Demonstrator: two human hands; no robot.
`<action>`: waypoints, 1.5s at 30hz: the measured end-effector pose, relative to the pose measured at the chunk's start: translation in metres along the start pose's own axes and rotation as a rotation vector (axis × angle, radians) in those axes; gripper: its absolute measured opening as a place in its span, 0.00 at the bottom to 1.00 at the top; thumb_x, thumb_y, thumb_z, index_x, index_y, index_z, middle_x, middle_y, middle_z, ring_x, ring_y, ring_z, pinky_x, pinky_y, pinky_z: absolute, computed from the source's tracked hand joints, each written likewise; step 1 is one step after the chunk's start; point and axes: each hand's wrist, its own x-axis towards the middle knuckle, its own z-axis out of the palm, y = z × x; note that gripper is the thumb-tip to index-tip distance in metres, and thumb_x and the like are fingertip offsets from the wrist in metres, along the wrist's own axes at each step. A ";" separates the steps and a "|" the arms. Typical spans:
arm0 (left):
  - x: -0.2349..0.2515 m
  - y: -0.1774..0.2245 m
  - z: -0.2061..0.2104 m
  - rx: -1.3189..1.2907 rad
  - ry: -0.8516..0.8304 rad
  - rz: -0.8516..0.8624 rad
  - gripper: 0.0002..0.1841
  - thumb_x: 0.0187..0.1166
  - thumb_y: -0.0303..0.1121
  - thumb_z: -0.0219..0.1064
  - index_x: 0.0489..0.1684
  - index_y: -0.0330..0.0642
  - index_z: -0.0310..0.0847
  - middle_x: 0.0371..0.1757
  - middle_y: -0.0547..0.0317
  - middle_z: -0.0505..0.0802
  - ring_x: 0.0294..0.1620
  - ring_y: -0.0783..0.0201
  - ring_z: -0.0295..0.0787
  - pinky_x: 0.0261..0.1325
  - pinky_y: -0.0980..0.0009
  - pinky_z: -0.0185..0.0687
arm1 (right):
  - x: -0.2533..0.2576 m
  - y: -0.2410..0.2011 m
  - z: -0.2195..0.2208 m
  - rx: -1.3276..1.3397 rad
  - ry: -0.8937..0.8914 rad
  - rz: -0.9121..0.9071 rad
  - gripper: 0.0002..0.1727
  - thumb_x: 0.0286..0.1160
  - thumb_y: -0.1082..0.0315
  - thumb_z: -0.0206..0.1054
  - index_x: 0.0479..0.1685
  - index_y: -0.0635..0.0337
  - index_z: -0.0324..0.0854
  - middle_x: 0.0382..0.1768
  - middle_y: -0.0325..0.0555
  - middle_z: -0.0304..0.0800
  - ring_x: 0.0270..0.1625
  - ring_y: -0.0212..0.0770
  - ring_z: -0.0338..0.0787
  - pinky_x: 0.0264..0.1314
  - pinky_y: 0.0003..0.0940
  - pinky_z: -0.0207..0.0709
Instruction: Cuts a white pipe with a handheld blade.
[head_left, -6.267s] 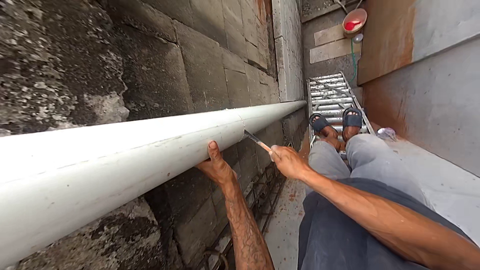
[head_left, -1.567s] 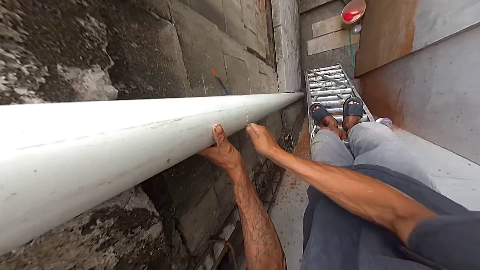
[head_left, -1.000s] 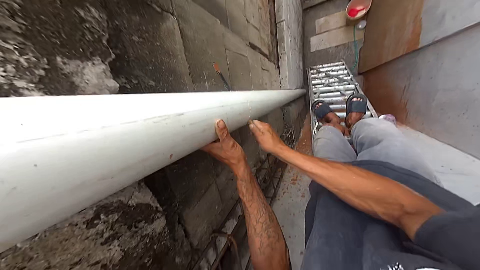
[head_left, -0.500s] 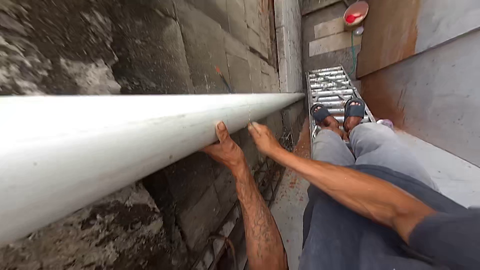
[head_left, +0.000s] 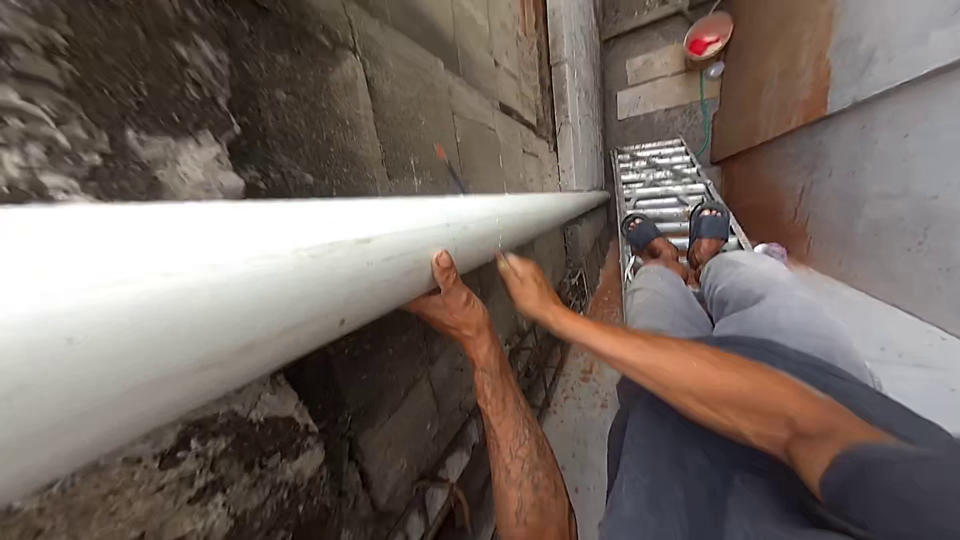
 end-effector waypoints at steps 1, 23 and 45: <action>-0.002 -0.001 -0.006 0.008 -0.005 -0.007 0.48 0.78 0.52 0.72 0.89 0.42 0.43 0.73 0.50 0.80 0.70 0.63 0.83 0.68 0.59 0.86 | -0.003 0.006 0.006 0.014 0.007 -0.016 0.25 0.97 0.57 0.44 0.42 0.68 0.78 0.26 0.52 0.76 0.29 0.47 0.80 0.36 0.47 0.75; 0.006 0.001 0.008 -0.020 -0.005 0.035 0.47 0.77 0.50 0.72 0.88 0.40 0.43 0.70 0.51 0.80 0.67 0.66 0.83 0.63 0.64 0.88 | 0.002 0.002 0.000 0.057 -0.015 0.028 0.24 0.96 0.61 0.44 0.45 0.71 0.81 0.29 0.51 0.79 0.34 0.46 0.81 0.44 0.45 0.77; 0.004 0.000 0.008 -0.032 0.007 0.047 0.47 0.77 0.48 0.72 0.88 0.38 0.42 0.71 0.49 0.80 0.67 0.66 0.84 0.65 0.64 0.87 | -0.017 0.023 0.008 0.120 -0.009 0.024 0.23 0.94 0.60 0.44 0.41 0.67 0.80 0.24 0.41 0.73 0.26 0.36 0.75 0.35 0.37 0.75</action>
